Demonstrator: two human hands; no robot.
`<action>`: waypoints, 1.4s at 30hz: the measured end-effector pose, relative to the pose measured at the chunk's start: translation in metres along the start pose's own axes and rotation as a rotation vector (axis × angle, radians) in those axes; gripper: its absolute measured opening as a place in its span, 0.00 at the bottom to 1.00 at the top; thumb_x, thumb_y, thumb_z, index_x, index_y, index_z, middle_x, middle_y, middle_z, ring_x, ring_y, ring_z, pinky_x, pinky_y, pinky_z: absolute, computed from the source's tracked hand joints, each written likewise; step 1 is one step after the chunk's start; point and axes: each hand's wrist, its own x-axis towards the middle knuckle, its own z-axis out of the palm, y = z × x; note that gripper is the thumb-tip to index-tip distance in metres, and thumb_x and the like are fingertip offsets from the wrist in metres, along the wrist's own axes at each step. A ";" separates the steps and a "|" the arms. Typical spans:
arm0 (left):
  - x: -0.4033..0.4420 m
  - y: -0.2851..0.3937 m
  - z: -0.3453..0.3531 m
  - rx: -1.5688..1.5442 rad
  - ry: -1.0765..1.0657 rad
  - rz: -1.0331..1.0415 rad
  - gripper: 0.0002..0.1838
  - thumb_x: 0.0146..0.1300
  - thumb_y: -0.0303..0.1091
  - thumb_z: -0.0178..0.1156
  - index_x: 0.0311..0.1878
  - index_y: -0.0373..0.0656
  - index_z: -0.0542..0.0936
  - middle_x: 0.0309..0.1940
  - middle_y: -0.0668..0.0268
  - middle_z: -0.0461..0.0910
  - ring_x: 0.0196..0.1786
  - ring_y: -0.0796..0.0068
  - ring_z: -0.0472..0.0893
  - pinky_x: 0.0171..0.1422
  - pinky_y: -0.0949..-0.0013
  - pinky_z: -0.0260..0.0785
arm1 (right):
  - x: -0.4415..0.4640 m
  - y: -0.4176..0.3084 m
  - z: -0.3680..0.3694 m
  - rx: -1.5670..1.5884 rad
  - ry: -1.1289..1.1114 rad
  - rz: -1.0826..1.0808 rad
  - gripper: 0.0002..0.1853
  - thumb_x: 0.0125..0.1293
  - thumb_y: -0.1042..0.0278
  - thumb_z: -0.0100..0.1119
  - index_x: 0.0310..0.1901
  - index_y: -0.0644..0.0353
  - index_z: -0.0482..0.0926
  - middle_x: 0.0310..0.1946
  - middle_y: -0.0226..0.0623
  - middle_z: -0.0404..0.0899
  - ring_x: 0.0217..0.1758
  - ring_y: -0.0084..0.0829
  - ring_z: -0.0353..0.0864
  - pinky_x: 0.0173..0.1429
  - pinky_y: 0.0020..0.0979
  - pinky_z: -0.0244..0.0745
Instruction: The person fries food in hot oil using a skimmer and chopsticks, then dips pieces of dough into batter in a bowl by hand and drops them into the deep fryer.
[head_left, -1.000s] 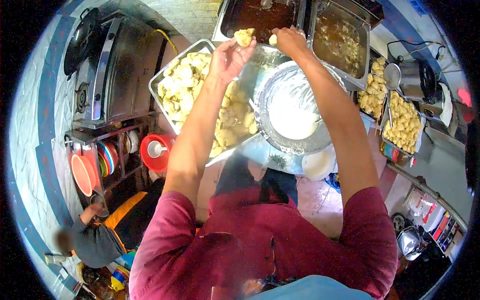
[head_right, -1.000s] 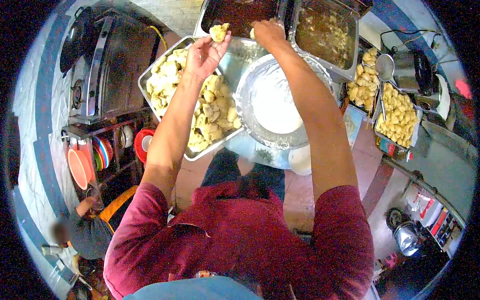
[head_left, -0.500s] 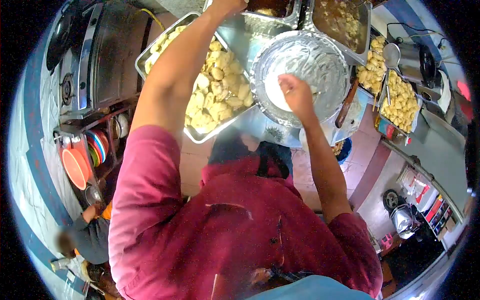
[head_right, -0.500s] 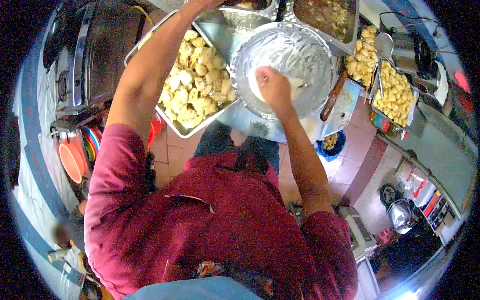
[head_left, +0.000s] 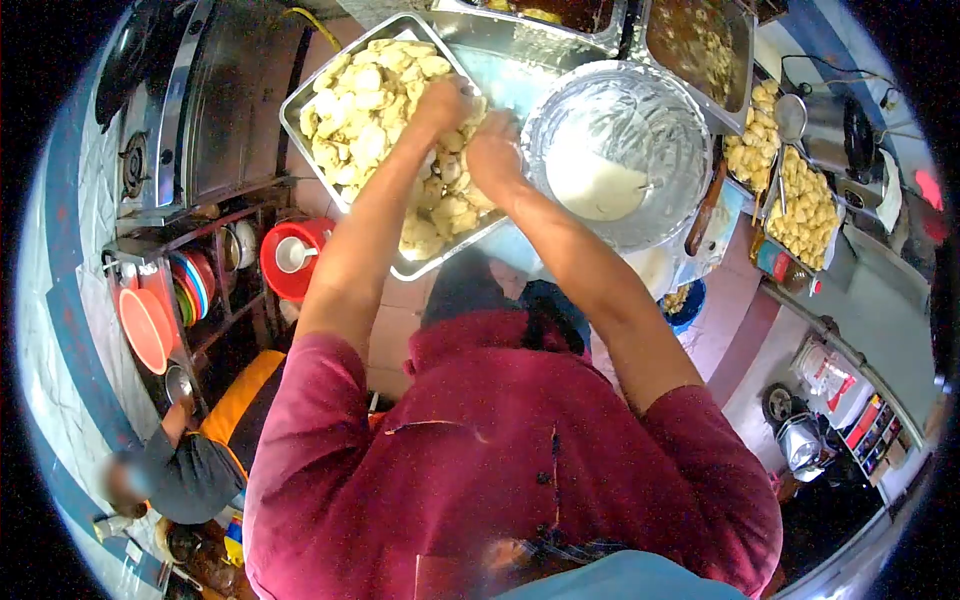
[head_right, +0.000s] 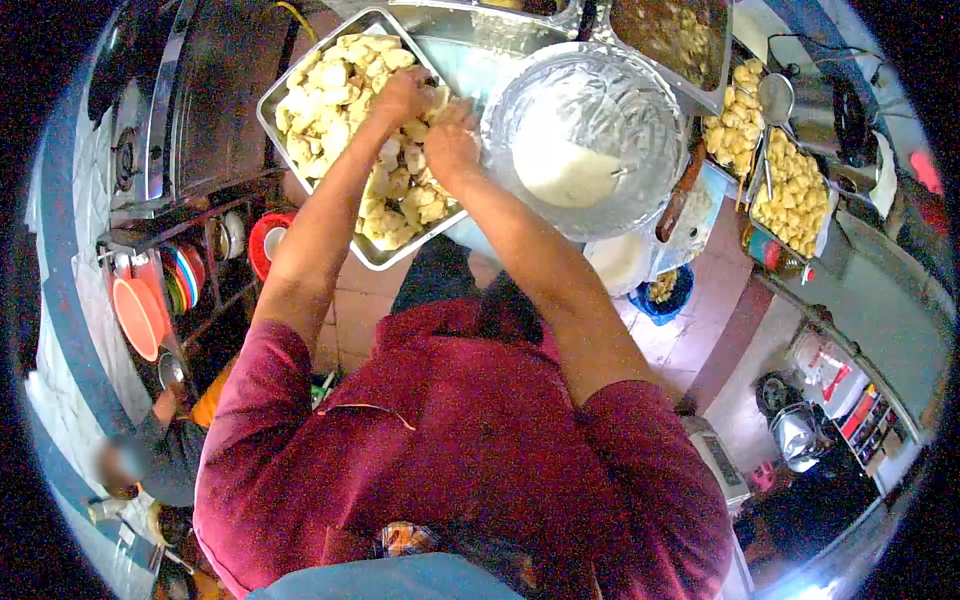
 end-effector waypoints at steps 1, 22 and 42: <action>0.003 -0.006 0.008 -0.006 -0.098 -0.023 0.20 0.56 0.43 0.64 0.49 0.43 0.83 0.43 0.50 0.84 0.47 0.53 0.83 0.53 0.56 0.74 | 0.008 0.000 0.006 0.007 -0.079 0.044 0.24 0.61 0.74 0.51 0.58 0.78 0.67 0.55 0.60 0.69 0.58 0.55 0.70 0.59 0.47 0.71; -0.077 -0.006 -0.061 -1.529 -0.149 -0.328 0.30 0.65 0.30 0.59 0.68 0.36 0.62 0.49 0.62 0.73 0.51 0.70 0.77 0.58 0.60 0.78 | -0.002 0.029 -0.063 1.911 -0.400 0.496 0.16 0.67 0.68 0.60 0.55 0.62 0.74 0.50 0.40 0.81 0.49 0.36 0.83 0.52 0.34 0.79; -0.097 0.000 -0.052 -2.022 -0.110 -0.319 0.17 0.68 0.31 0.52 0.58 0.38 0.71 0.55 0.54 0.78 0.59 0.60 0.79 0.62 0.51 0.72 | 0.020 0.058 -0.091 1.971 -0.517 0.735 0.13 0.66 0.64 0.63 0.49 0.60 0.78 0.41 0.35 0.82 0.39 0.29 0.81 0.43 0.28 0.76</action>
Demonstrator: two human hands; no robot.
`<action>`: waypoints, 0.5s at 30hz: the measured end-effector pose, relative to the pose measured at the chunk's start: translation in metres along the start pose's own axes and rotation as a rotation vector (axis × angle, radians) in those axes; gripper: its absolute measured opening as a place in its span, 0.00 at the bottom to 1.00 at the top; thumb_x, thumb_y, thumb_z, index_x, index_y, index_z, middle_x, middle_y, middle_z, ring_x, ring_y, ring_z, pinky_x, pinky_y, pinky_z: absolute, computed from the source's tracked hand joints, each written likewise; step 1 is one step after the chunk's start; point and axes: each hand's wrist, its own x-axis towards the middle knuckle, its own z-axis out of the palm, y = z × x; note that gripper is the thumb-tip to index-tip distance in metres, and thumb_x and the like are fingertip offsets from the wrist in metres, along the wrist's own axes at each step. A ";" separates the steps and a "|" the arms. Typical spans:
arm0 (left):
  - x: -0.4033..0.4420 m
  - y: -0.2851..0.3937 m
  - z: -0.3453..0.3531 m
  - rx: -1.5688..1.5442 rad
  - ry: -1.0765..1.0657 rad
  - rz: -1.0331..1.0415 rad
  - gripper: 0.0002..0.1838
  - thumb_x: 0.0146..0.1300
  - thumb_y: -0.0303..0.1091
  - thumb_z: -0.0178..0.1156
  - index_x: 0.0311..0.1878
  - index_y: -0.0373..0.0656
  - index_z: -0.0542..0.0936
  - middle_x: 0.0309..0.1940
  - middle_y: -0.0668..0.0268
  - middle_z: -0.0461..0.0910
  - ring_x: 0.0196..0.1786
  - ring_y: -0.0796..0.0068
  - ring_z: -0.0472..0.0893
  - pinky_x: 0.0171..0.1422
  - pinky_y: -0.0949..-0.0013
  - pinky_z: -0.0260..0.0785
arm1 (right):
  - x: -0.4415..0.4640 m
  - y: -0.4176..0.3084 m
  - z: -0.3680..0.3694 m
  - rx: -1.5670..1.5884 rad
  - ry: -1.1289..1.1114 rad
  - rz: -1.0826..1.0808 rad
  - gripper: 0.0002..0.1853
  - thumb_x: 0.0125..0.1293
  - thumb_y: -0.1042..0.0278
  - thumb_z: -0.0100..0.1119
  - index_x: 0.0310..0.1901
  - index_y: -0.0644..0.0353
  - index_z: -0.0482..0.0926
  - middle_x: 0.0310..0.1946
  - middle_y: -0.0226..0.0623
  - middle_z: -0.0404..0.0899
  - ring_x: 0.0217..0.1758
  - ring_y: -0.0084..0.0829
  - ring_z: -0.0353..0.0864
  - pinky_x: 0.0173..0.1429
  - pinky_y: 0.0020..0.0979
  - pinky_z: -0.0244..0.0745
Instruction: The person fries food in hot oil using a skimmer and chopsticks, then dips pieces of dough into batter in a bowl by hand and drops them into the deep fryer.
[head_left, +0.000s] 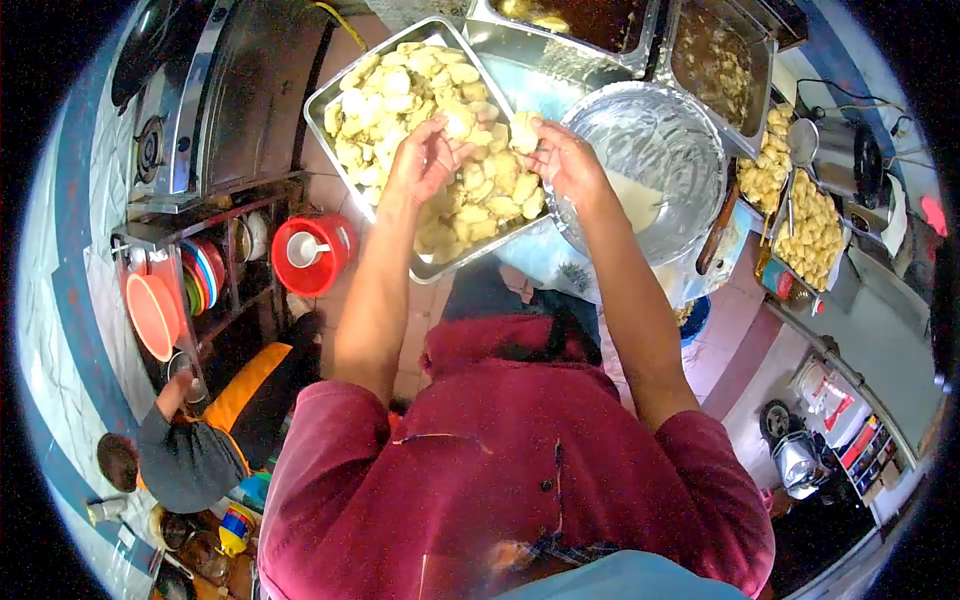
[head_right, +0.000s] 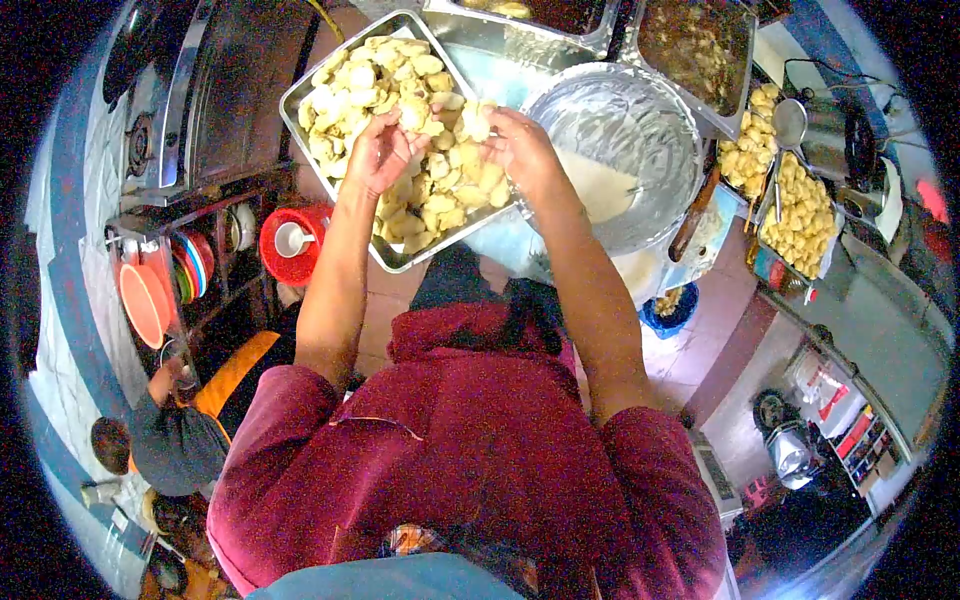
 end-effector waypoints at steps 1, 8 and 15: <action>0.001 0.000 0.000 -0.007 0.028 0.012 0.16 0.68 0.31 0.51 0.58 0.38 0.70 0.54 0.55 0.78 0.58 0.60 0.79 0.62 0.50 0.72 | -0.003 -0.008 0.004 -0.018 0.002 -0.002 0.14 0.66 0.64 0.63 0.49 0.60 0.78 0.42 0.35 0.82 0.39 0.30 0.81 0.43 0.28 0.76; 0.003 -0.003 0.022 0.070 0.036 0.063 0.18 0.72 0.34 0.49 0.61 0.37 0.70 0.58 0.55 0.77 0.58 0.60 0.79 0.64 0.54 0.73 | 0.008 -0.058 0.008 -0.504 0.132 -0.423 0.30 0.64 0.59 0.67 0.61 0.70 0.72 0.51 0.45 0.80 0.44 0.32 0.82 0.48 0.32 0.77; 0.005 -0.017 0.021 0.060 0.074 0.063 0.16 0.72 0.33 0.51 0.59 0.39 0.71 0.58 0.55 0.77 0.62 0.54 0.77 0.67 0.50 0.70 | 0.067 -0.161 0.022 -1.772 0.562 -0.953 0.13 0.58 0.63 0.61 0.42 0.58 0.82 0.42 0.53 0.82 0.54 0.50 0.77 0.58 0.50 0.70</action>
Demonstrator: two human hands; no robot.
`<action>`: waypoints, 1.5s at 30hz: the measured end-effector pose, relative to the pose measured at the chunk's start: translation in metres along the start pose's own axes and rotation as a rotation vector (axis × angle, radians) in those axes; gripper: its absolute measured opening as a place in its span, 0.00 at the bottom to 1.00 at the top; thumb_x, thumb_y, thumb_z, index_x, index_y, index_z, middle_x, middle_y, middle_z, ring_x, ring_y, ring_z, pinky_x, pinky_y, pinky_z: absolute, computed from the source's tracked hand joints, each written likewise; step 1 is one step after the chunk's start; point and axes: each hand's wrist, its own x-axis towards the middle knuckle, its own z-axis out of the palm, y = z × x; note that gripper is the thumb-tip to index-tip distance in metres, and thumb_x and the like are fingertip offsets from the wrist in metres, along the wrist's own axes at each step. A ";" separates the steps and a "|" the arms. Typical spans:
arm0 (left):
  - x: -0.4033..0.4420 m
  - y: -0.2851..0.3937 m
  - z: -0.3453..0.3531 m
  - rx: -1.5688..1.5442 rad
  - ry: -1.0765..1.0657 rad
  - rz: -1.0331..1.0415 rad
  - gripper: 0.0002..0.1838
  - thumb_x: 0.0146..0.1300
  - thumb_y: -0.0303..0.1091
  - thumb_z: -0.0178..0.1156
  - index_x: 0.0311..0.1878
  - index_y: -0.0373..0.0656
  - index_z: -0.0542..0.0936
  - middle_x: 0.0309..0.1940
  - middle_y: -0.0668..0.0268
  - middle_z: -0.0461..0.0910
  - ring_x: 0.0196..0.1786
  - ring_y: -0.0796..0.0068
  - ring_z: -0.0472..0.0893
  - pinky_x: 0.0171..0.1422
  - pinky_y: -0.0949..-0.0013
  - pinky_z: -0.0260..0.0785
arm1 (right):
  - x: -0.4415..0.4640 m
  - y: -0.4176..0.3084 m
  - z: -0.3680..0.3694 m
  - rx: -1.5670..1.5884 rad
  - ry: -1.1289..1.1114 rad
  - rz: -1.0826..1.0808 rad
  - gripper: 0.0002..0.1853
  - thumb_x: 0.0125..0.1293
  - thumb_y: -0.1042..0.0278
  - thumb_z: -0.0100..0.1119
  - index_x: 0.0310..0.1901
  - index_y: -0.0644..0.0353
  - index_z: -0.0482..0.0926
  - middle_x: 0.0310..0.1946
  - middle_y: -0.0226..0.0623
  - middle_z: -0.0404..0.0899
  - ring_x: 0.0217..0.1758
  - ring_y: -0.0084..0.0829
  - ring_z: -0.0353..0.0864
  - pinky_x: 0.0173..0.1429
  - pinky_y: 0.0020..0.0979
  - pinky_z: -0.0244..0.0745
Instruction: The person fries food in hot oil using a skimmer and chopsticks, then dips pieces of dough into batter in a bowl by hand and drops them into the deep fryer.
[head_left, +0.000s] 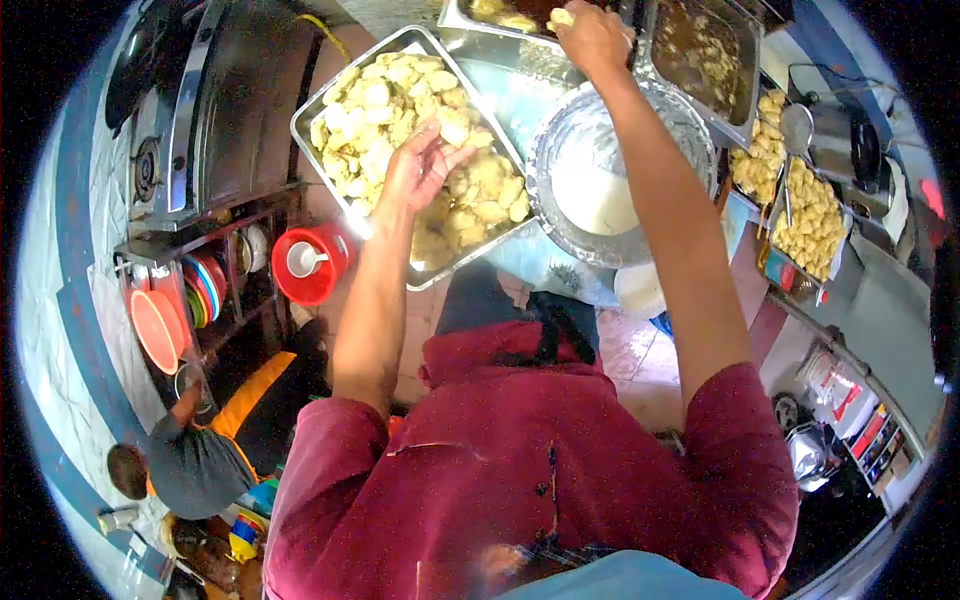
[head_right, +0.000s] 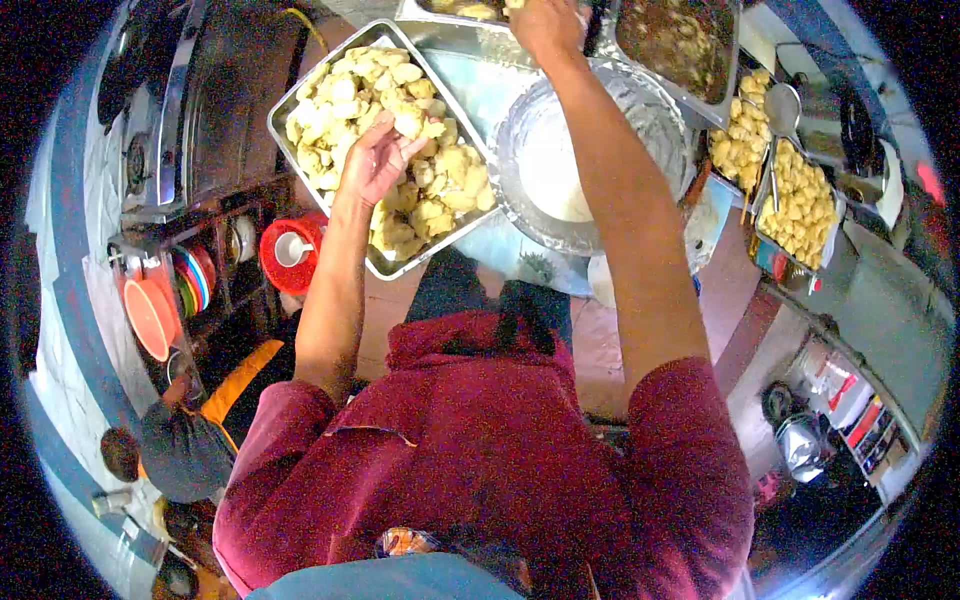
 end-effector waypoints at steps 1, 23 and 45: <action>-0.001 -0.005 0.001 -0.003 -0.004 0.002 0.15 0.72 0.33 0.52 0.59 0.40 0.71 0.58 0.55 0.77 0.62 0.53 0.77 0.67 0.50 0.70 | 0.004 -0.003 -0.008 -0.048 -0.122 0.020 0.11 0.59 0.66 0.60 0.42 0.60 0.81 0.43 0.50 0.83 0.53 0.49 0.77 0.58 0.50 0.70; -0.004 -0.120 0.057 0.395 -0.103 -0.220 0.18 0.68 0.28 0.59 0.61 0.47 0.71 0.47 0.66 0.78 0.43 0.77 0.78 0.42 0.74 0.70 | -0.284 0.204 0.034 -0.500 -0.433 0.009 0.08 0.61 0.70 0.53 0.38 0.58 0.81 0.44 0.47 0.79 0.51 0.48 0.78 0.46 0.47 0.80; 0.007 -0.179 0.061 0.228 -0.034 -0.353 0.23 0.68 0.17 0.43 0.67 0.31 0.64 0.60 0.46 0.72 0.61 0.51 0.76 0.69 0.58 0.70 | -0.332 0.066 -0.060 0.290 0.048 0.472 0.11 0.67 0.60 0.54 0.40 0.56 0.82 0.31 0.47 0.83 0.35 0.54 0.82 0.42 0.48 0.76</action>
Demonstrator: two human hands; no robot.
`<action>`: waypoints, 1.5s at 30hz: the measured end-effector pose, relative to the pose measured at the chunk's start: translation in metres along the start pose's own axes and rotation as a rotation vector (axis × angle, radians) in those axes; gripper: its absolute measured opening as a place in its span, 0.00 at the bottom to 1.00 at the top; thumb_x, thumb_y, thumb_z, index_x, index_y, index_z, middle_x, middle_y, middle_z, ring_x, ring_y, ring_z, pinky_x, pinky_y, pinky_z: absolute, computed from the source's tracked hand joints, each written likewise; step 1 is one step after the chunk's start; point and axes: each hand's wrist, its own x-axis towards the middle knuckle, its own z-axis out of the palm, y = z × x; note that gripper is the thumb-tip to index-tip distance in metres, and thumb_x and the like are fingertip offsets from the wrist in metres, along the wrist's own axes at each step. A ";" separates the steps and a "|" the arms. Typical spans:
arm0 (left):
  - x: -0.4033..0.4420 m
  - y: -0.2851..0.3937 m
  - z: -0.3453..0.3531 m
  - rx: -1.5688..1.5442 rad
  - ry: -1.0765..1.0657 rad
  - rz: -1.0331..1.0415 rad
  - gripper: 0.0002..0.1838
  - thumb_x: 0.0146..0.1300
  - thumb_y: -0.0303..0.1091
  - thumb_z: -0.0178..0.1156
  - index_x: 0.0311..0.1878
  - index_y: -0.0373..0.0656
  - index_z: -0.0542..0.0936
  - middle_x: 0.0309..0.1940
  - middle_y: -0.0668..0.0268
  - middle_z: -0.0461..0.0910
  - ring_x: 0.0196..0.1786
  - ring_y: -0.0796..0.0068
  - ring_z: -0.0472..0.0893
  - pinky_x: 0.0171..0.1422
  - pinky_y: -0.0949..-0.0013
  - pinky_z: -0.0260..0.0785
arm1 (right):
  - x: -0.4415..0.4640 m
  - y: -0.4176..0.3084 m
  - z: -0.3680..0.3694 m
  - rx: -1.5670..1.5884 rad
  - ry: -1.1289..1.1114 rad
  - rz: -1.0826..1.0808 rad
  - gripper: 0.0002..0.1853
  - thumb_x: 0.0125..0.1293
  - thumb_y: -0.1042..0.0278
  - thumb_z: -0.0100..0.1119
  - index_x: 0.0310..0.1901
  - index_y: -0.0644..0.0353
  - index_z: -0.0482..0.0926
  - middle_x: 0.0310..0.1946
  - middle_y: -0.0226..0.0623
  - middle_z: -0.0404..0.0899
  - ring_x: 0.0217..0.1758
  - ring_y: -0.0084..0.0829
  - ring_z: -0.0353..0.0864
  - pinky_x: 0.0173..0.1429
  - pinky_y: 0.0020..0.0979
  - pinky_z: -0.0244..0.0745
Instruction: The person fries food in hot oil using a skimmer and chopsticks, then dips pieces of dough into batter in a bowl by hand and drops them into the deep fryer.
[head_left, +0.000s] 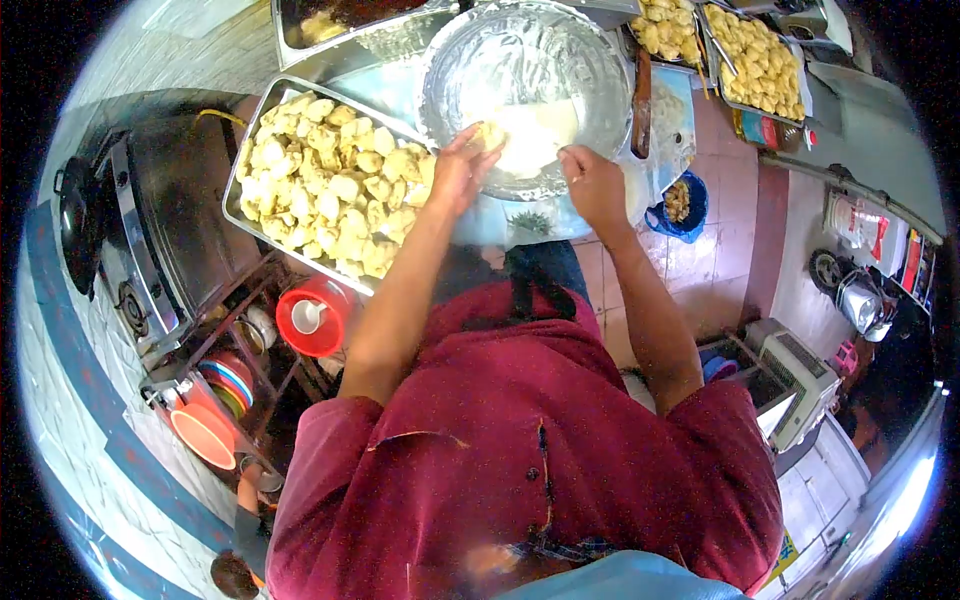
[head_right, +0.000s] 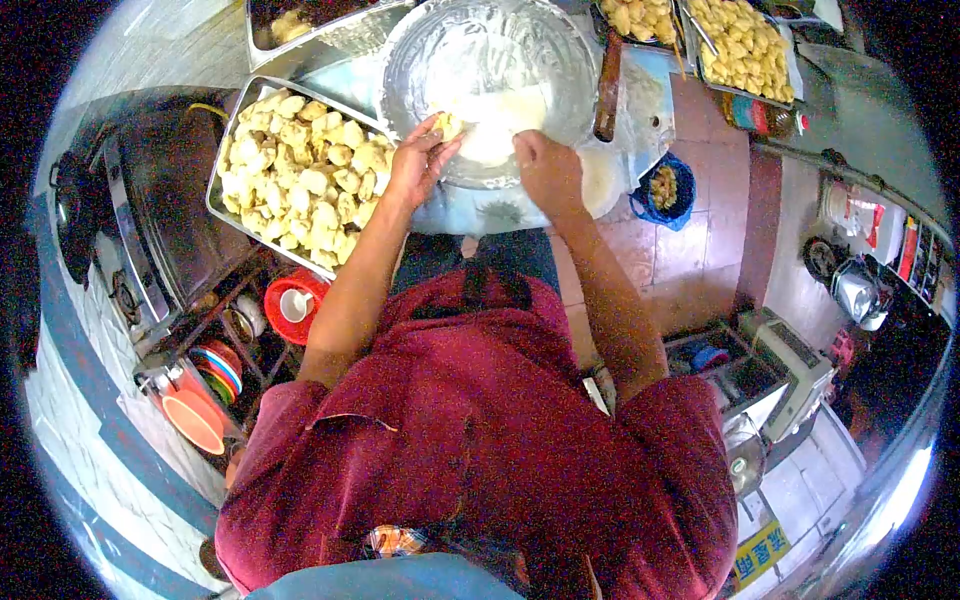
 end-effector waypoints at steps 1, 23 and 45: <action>0.000 -0.002 0.002 -0.003 0.003 0.001 0.23 0.68 0.16 0.43 0.67 0.31 0.64 0.60 0.45 0.72 0.61 0.51 0.76 0.69 0.59 0.71 | -0.003 -0.013 -0.003 -0.073 -0.035 -0.033 0.09 0.68 0.62 0.53 0.38 0.57 0.80 0.29 0.46 0.83 0.32 0.51 0.83 0.39 0.48 0.77; 0.011 -0.020 0.009 0.217 -0.016 0.174 0.23 0.67 0.18 0.50 0.66 0.35 0.67 0.58 0.58 0.74 0.57 0.66 0.78 0.60 0.68 0.75 | -0.004 -0.015 -0.005 -0.367 0.067 -0.103 0.06 0.66 0.64 0.55 0.32 0.53 0.75 0.19 0.40 0.79 0.24 0.44 0.82 0.32 0.43 0.77; 0.071 0.304 -0.002 0.920 0.471 1.018 0.23 0.63 0.34 0.62 0.62 0.39 0.76 0.38 0.61 0.84 0.39 0.74 0.81 0.44 0.70 0.72 | -0.009 0.063 0.025 -0.441 -0.379 0.337 0.14 0.66 0.54 0.55 0.43 0.56 0.76 0.34 0.49 0.83 0.40 0.55 0.83 0.45 0.52 0.76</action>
